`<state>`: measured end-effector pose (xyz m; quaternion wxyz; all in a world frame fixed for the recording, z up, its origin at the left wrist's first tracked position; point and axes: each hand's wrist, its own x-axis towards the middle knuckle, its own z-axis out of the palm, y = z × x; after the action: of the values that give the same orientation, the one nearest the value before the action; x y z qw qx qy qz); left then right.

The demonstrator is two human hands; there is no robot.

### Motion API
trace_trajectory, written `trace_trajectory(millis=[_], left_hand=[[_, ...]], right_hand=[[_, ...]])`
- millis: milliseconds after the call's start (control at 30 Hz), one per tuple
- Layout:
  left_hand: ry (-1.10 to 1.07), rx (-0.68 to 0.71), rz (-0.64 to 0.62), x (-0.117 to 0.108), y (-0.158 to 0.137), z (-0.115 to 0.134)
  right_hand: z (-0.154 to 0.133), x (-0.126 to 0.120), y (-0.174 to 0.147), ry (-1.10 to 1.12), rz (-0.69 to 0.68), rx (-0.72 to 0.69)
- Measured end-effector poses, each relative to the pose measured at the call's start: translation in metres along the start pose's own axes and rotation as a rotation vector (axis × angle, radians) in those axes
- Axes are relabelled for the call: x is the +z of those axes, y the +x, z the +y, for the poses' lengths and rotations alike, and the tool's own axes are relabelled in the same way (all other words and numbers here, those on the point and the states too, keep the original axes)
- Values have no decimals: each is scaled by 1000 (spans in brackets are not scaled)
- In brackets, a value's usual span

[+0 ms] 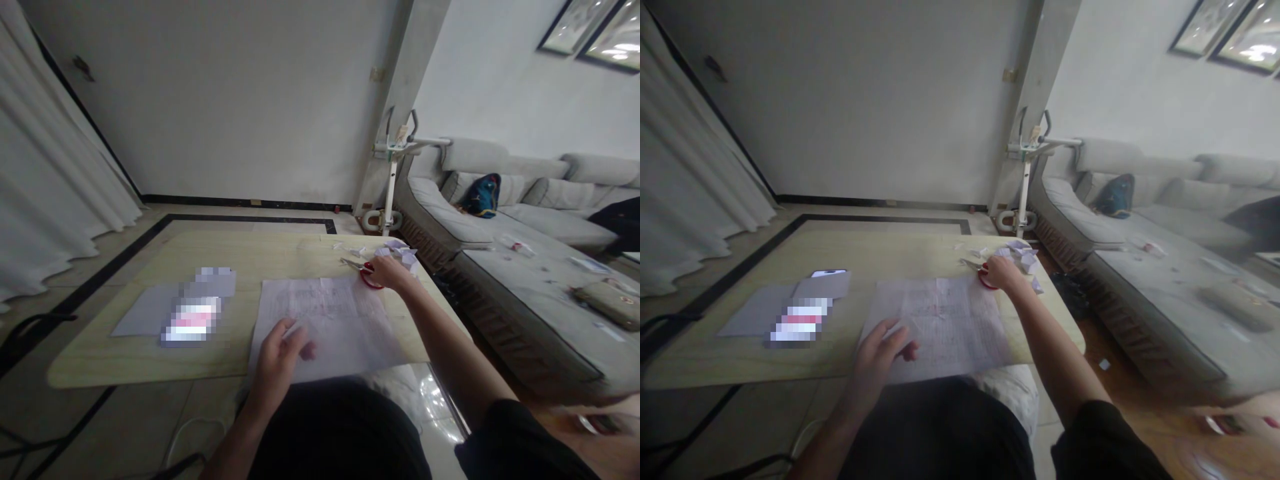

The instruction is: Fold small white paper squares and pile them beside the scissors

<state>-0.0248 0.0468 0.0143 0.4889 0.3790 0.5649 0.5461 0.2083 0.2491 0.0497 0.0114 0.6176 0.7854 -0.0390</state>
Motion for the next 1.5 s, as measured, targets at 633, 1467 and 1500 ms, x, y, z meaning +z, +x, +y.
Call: trace_trajectory(millis=[633,1467,1500], left_hand=[[36,17,-28,2,3,-3],[14,34,38,4,1,-3],[23,47,42,5,1,-2]], right_hand=[[-85,50,-85,429,137,-467],[-44,-1,3,608,284,-219],[-49,-2,-12,638,271,-241]])
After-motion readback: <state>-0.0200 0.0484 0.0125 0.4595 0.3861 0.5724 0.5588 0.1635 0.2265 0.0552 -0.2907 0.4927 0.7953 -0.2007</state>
